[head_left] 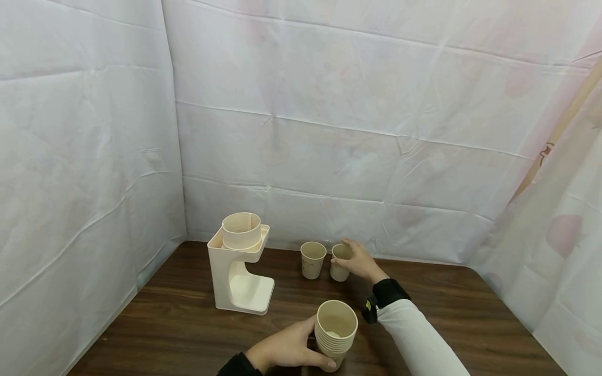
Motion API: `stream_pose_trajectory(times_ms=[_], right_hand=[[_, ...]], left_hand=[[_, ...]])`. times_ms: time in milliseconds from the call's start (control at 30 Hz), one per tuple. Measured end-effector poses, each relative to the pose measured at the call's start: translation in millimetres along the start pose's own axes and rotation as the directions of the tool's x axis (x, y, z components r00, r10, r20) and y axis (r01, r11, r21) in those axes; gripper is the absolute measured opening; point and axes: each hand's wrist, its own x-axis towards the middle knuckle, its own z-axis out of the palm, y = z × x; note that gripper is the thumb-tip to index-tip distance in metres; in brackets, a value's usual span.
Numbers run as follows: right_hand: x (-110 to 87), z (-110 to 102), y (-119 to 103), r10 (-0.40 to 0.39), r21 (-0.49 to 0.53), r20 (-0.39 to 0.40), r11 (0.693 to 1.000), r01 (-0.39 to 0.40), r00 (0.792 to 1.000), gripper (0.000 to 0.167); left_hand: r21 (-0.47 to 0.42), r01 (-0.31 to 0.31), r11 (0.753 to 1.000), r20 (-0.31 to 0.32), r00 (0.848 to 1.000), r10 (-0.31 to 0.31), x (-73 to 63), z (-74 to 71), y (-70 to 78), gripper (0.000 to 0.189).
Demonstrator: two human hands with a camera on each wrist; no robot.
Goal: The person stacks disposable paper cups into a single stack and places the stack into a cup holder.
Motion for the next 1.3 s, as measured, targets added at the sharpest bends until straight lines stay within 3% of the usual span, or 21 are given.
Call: stream_pose_trajectory(times_ms=[233, 433, 667, 967, 1300], right_hand=[[-3.9, -5.8, 4.4, -0.034, 0.015, -0.039, 0.999, 0.035, 0.999, 0.075], [-10.7, -10.5, 4.4, -0.072, -0.015, -0.106, 0.997, 0.071, 0.992, 0.07], [-22.6, -16.3, -2.3, -0.11, -0.053, -0.132, 0.993, 0.103, 0.985, 0.073], [-53.6, -29.3, -9.2, -0.249, -0.078, -0.203, 0.968, 0.238, 0.947, 0.071], [-84.7, -43.3, -22.2, -0.329, -0.07, -0.187, 0.944, 0.322, 0.925, 0.068]], left_hand=[[-0.046, -0.001, 0.999, 0.013, 1.0, 0.002, 1.2, -1.6, -0.7, 0.074], [0.007, -0.004, 1.0, -0.008, 1.0, 0.004, 0.7, -0.7, 0.3, 0.072], [0.013, -0.011, 1.0, -0.009, 1.0, 0.011, 1.3, -0.7, 0.8, 0.071], [0.006, -0.026, 1.0, -0.006, 1.0, 0.026, 0.5, 1.7, 2.3, 0.069], [0.007, -0.033, 0.999, -0.009, 0.999, 0.033, 0.2, 2.1, 1.9, 0.068]])
